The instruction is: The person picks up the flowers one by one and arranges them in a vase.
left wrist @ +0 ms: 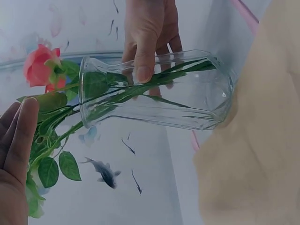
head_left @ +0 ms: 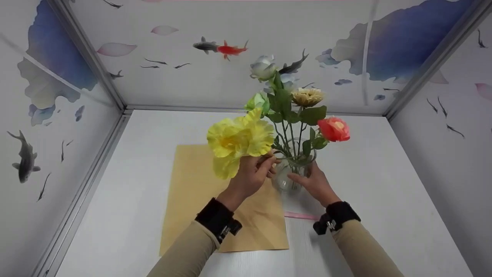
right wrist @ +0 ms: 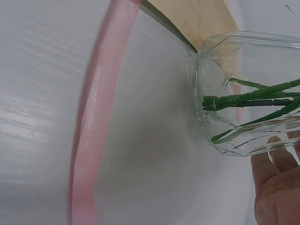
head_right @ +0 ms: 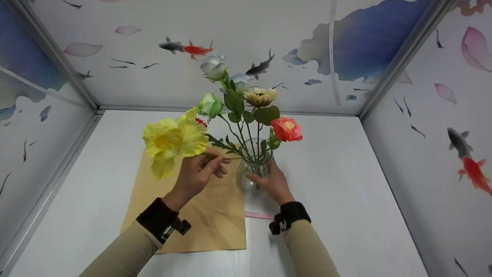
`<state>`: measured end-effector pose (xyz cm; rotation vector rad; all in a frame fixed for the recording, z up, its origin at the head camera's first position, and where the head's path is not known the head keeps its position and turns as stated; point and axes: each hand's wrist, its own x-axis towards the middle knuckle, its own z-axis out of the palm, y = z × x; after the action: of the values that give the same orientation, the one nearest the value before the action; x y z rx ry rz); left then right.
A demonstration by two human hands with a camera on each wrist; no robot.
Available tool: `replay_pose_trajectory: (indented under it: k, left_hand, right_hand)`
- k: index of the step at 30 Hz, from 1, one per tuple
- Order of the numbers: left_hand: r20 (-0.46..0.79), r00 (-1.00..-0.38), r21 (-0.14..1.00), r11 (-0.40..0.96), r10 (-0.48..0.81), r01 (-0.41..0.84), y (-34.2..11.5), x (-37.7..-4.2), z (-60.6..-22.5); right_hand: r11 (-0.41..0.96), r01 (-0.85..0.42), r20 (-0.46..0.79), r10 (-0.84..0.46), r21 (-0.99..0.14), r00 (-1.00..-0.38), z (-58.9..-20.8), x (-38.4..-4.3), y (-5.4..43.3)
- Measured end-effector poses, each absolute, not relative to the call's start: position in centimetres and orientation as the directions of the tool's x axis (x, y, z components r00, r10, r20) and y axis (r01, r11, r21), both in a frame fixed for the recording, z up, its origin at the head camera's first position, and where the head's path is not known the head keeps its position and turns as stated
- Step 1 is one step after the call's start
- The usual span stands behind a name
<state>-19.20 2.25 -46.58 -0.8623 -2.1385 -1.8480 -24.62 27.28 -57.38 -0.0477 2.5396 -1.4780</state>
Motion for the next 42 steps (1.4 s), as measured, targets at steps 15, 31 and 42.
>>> replay_pose_trajectory:
  k: [15,31,42]
  left_hand:
    - [0.636,-0.727,0.584,0.453,0.260,0.673,4.2,-20.9,-48.2]
    - [0.673,-0.705,0.545,0.497,0.222,0.676,5.7,-21.2,-48.4]
    - [0.494,-0.826,0.480,0.707,0.273,0.520,6.4,-20.9,-48.2]
  right_hand:
    - [0.490,0.121,-0.209,-0.129,-0.863,-0.969,-57.4,-24.5,27.3]
    - [0.470,0.106,-0.197,-0.149,-0.876,-0.969,-57.4,-24.3,27.4]
    - [0.466,0.076,-0.163,-0.151,-0.881,-0.975,-57.4,-24.3,27.5]
